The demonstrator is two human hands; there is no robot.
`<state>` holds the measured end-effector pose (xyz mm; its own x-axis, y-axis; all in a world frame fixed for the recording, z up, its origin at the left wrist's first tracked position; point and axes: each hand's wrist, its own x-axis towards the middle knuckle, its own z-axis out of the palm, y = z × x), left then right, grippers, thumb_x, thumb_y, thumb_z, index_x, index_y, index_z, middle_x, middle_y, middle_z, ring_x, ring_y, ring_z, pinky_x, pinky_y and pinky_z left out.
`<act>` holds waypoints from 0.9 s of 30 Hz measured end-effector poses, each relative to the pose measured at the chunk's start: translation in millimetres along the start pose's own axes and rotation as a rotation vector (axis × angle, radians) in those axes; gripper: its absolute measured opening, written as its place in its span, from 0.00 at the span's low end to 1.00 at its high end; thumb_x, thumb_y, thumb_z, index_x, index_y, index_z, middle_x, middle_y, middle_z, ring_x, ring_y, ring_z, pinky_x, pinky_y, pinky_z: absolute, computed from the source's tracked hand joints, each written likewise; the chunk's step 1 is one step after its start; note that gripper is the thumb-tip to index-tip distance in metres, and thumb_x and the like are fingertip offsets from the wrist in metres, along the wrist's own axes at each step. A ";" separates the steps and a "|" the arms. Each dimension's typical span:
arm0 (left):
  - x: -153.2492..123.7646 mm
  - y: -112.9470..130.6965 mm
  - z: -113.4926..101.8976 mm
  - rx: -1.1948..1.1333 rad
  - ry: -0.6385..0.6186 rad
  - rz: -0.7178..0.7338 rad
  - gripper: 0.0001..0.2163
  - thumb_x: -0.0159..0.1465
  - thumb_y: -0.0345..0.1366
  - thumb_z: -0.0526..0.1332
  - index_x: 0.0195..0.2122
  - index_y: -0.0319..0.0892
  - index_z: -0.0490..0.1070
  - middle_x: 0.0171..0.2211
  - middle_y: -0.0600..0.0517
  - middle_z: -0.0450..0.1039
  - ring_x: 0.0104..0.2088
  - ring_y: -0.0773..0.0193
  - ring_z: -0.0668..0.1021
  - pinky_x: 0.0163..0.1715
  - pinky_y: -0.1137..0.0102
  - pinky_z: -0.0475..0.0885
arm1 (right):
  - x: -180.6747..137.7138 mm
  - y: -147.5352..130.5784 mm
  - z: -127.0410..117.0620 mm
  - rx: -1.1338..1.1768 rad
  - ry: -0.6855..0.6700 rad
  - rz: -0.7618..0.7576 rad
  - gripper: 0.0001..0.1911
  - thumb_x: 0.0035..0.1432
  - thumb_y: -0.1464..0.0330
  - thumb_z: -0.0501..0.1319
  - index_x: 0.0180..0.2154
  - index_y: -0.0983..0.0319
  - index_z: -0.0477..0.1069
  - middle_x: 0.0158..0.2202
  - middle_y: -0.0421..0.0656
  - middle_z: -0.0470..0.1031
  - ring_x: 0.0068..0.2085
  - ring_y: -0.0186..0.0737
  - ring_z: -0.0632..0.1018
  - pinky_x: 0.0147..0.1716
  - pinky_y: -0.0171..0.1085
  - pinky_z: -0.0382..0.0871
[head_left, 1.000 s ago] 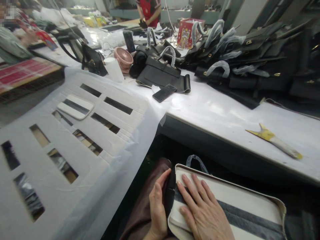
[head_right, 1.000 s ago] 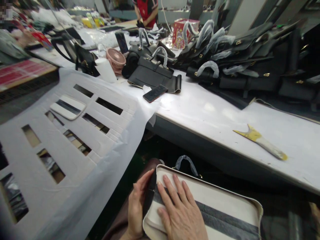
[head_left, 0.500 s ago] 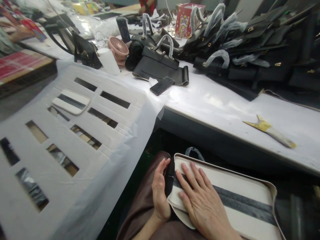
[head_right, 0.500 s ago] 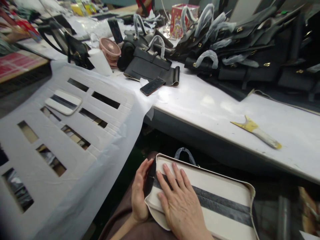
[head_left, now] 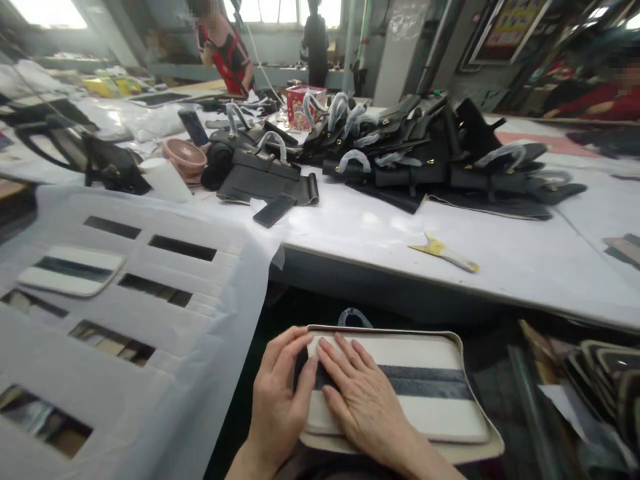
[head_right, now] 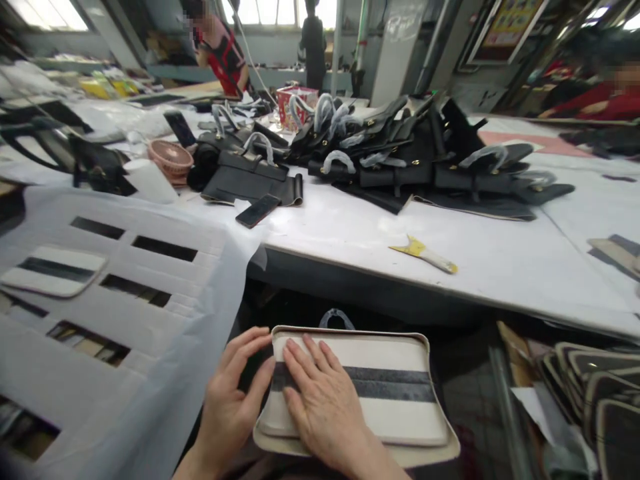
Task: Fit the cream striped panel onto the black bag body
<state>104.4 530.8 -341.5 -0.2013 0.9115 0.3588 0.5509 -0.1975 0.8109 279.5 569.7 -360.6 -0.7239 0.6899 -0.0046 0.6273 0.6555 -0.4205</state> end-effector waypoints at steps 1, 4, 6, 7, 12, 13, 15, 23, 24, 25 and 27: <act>1.6 6.6 0.2 0.063 -0.062 0.122 0.12 0.66 0.30 0.58 0.51 0.46 0.70 0.52 0.48 0.70 0.55 0.60 0.72 0.57 0.65 0.69 | 0.1 0.7 -1.9 0.062 -0.014 0.014 0.32 0.67 0.66 0.52 0.69 0.54 0.45 0.70 0.34 0.44 0.70 0.43 0.47 0.69 0.50 0.45; -1.4 15.9 7.2 0.189 -0.260 0.331 0.12 0.67 0.29 0.54 0.51 0.43 0.68 0.52 0.47 0.71 0.54 0.62 0.73 0.55 0.69 0.72 | -0.5 2.8 -7.2 0.258 -0.019 0.076 0.32 0.64 0.70 0.48 0.69 0.58 0.48 0.69 0.36 0.46 0.69 0.37 0.50 0.69 0.45 0.43; -4.7 13.9 13.8 0.311 -0.298 0.393 0.14 0.68 0.31 0.53 0.54 0.41 0.66 0.54 0.46 0.70 0.56 0.62 0.72 0.56 0.69 0.71 | -1.0 4.1 -9.6 0.393 0.018 0.122 0.36 0.57 0.74 0.49 0.67 0.63 0.53 0.69 0.40 0.51 0.68 0.36 0.54 0.69 0.43 0.44; -5.5 12.0 16.9 0.372 -0.294 0.424 0.14 0.69 0.32 0.53 0.55 0.41 0.66 0.56 0.46 0.69 0.57 0.61 0.72 0.56 0.69 0.71 | -1.3 4.9 -10.4 0.467 0.048 0.139 0.38 0.52 0.75 0.50 0.66 0.65 0.56 0.67 0.42 0.54 0.67 0.37 0.57 0.69 0.43 0.45; -3.2 12.0 33.0 0.523 -0.248 0.565 0.18 0.69 0.31 0.51 0.59 0.39 0.63 0.60 0.45 0.65 0.59 0.63 0.71 0.55 0.73 0.71 | -3.5 13.0 -10.3 1.060 0.306 0.209 0.38 0.37 0.75 0.54 0.55 0.63 0.72 0.58 0.45 0.71 0.61 0.44 0.68 0.65 0.45 0.54; -2.9 14.1 37.9 0.515 -0.237 0.577 0.18 0.69 0.30 0.51 0.60 0.39 0.62 0.61 0.45 0.64 0.59 0.64 0.71 0.54 0.75 0.71 | -3.9 15.2 -9.5 1.221 0.380 0.252 0.35 0.37 0.76 0.54 0.51 0.62 0.74 0.55 0.45 0.73 0.58 0.44 0.70 0.62 0.45 0.58; -3.5 17.8 49.5 0.492 -0.245 0.597 0.19 0.68 0.29 0.51 0.60 0.38 0.62 0.62 0.43 0.62 0.59 0.64 0.71 0.53 0.76 0.71 | -4.1 19.6 -7.4 1.522 0.546 0.352 0.30 0.36 0.76 0.55 0.45 0.60 0.75 0.48 0.44 0.77 0.52 0.44 0.74 0.57 0.43 0.64; 2.3 15.9 82.0 0.606 -0.332 0.766 0.20 0.71 0.35 0.47 0.63 0.38 0.60 0.54 0.46 0.73 0.53 0.61 0.76 0.46 0.73 0.77 | -2.3 24.2 -9.9 2.011 0.837 0.505 0.13 0.43 0.71 0.60 0.36 0.63 0.72 0.36 0.46 0.79 0.42 0.44 0.79 0.51 0.43 0.68; 3.6 15.6 82.2 0.617 -0.330 0.779 0.20 0.72 0.35 0.46 0.63 0.38 0.60 0.54 0.46 0.73 0.53 0.62 0.76 0.45 0.74 0.77 | -2.8 23.1 -11.0 1.985 0.845 0.515 0.12 0.45 0.70 0.60 0.36 0.63 0.72 0.37 0.47 0.79 0.44 0.45 0.78 0.51 0.43 0.68; 4.4 14.8 82.1 0.627 -0.331 0.786 0.20 0.72 0.36 0.46 0.63 0.38 0.60 0.54 0.47 0.73 0.53 0.63 0.76 0.44 0.74 0.77 | -3.4 21.9 -11.7 1.945 0.851 0.527 0.12 0.46 0.69 0.60 0.36 0.64 0.72 0.39 0.48 0.79 0.45 0.45 0.78 0.52 0.43 0.67; 3.8 11.1 81.4 0.631 -0.323 0.795 0.20 0.72 0.35 0.46 0.62 0.38 0.61 0.54 0.46 0.73 0.54 0.63 0.75 0.44 0.76 0.77 | -4.1 19.7 -11.0 1.871 0.866 0.549 0.13 0.47 0.68 0.59 0.37 0.64 0.73 0.41 0.48 0.78 0.46 0.45 0.77 0.54 0.43 0.66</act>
<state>175.7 561.4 -368.8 0.5746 0.6736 0.4649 0.7681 -0.6399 -0.0221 297.9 583.2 -359.0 0.0104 0.9452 -0.3264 -0.6724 -0.2350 -0.7019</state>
